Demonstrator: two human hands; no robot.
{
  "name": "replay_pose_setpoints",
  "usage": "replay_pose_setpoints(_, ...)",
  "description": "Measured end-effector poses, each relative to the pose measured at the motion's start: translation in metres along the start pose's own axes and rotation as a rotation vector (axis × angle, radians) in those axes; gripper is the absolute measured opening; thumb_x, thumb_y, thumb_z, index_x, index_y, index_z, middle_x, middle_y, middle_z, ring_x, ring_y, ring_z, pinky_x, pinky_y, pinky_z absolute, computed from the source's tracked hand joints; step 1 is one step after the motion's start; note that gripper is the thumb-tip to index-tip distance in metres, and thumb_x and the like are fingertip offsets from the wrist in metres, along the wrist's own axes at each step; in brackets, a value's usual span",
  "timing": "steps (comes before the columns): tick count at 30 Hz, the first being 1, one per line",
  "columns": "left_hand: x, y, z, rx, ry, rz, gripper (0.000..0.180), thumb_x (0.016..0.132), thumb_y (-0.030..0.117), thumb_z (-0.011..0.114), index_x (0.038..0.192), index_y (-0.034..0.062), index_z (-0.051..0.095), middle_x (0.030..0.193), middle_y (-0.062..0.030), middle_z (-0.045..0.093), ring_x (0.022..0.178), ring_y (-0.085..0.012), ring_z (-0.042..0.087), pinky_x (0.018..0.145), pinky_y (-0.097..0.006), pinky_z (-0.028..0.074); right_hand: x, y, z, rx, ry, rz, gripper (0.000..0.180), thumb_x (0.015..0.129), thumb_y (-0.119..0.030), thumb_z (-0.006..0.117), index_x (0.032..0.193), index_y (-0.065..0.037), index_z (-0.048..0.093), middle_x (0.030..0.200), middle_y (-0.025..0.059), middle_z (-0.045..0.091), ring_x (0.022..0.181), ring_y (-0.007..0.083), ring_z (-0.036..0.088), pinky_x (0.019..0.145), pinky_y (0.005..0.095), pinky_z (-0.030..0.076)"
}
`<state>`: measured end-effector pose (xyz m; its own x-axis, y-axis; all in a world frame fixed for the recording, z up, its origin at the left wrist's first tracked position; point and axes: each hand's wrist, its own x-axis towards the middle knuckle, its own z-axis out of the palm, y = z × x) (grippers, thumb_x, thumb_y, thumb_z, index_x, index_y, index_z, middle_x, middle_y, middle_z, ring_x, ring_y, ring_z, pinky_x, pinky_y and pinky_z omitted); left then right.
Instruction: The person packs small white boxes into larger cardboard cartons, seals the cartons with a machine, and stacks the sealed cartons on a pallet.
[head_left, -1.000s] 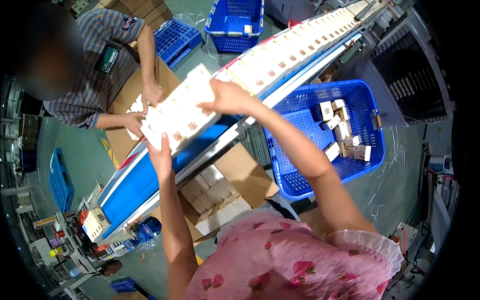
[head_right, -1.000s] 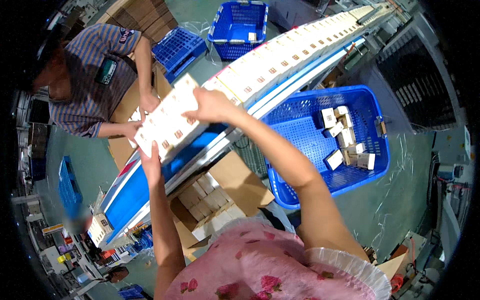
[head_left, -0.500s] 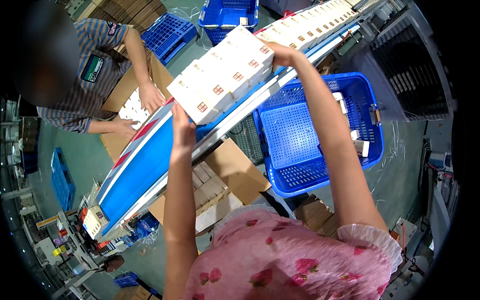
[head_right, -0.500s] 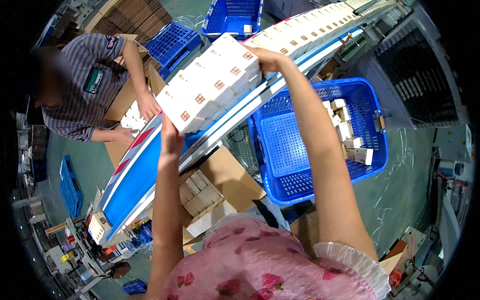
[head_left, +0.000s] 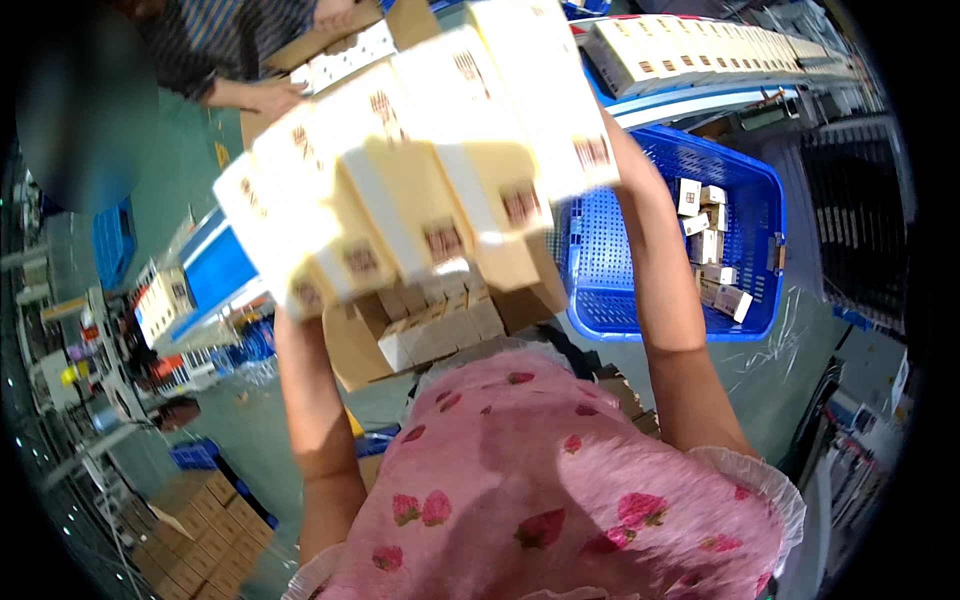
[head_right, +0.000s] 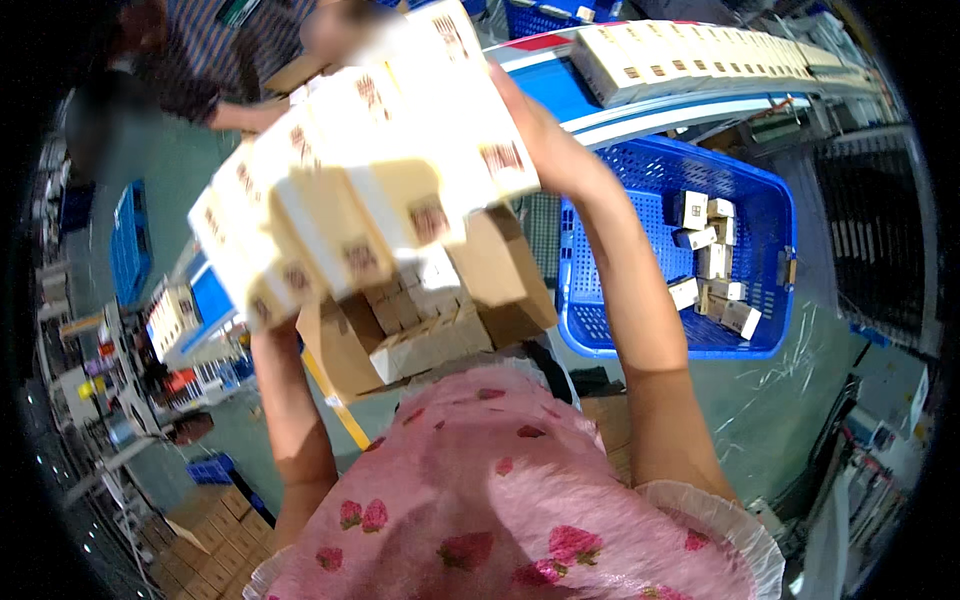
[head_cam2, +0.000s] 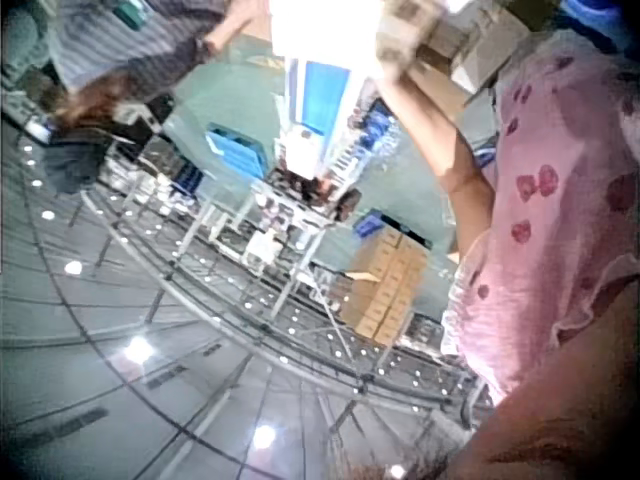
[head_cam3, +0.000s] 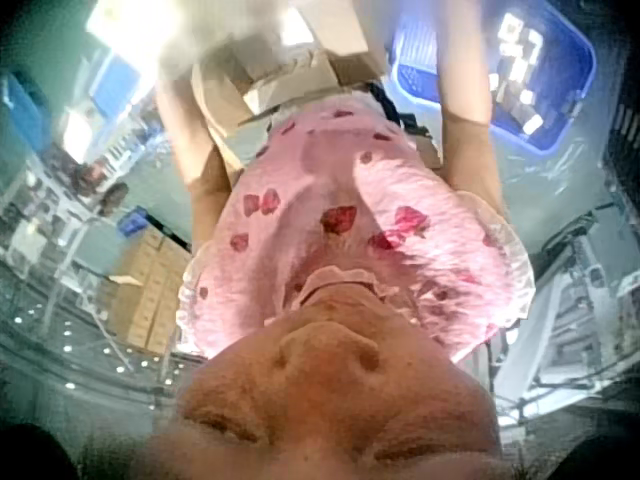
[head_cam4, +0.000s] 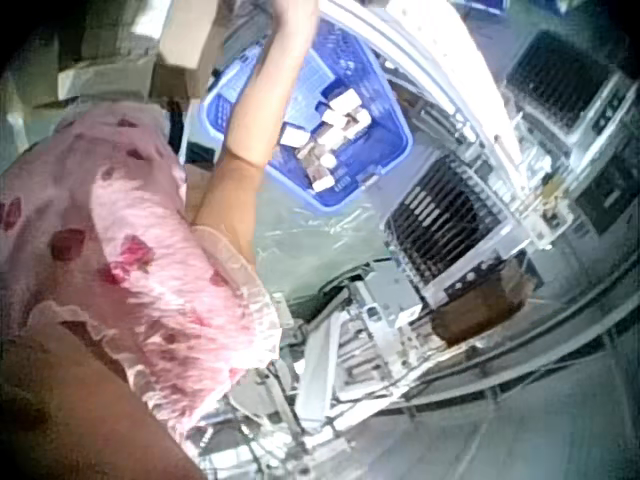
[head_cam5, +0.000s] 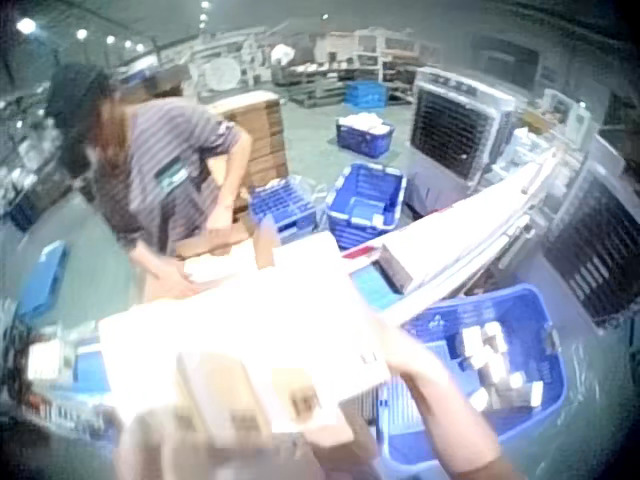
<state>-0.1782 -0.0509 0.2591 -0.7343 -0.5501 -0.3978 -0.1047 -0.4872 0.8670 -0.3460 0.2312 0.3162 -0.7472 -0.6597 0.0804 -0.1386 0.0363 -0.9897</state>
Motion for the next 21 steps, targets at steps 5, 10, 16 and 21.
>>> replay_pose_setpoints(5,-0.088,-0.039,-0.084,0.36,0.033,-0.38,0.034,0.085,0.024,0.041,0.112,0.0038,0.042,0.104,-0.0106,0.05,0.081,-0.0196,0.054,0.068,-0.028,0.046,-0.089,0.041,0.093,-0.086,-0.13,0.212,0.056,0.089,-0.04,0.02,0.125,0.003,0.025,0.122,0.0204,0.036,0.116,0.0286,0.032,0.097,0.0336,0.024)
replay_pose_setpoints(10,-0.077,-0.09,-0.119,0.605,-0.025,-0.681,0.03,0.085,0.021,0.039,0.108,0.0038,0.046,0.099,-0.011,0.053,0.074,-0.0198,0.056,0.063,-0.028,0.047,-0.101,0.178,0.129,0.208,-0.419,0.975,0.061,0.083,-0.046,0.027,0.114,0.005,0.038,0.099,0.0186,0.052,0.082,0.0205,0.056,0.06,0.0339,0.048)
replay_pose_setpoints(16,-0.014,-0.122,-0.141,0.594,-0.155,-0.811,0.028,0.084,0.02,0.038,0.105,0.0037,0.047,0.096,-0.011,0.054,0.069,-0.02,0.056,0.059,-0.029,0.047,-0.046,0.228,0.117,0.082,-0.784,1.355,0.048,0.079,-0.043,0.036,0.1,-0.003,0.05,0.067,0.013,0.059,0.053,0.021,0.059,0.041,0.0364,0.048)
replay_pose_setpoints(21,-0.003,-0.125,-0.153,0.589,-0.175,-0.863,0.027,0.084,0.019,0.036,0.102,0.0037,0.049,0.093,-0.0111,0.054,0.065,-0.0201,0.056,0.056,-0.03,0.047,-0.053,0.192,0.135,0.103,-0.769,1.307,0.052,0.078,-0.049,0.033,0.079,-0.002,0.056,0.05,0.0059,0.053,0.046,0.0163,0.056,0.043,0.0322,0.046)
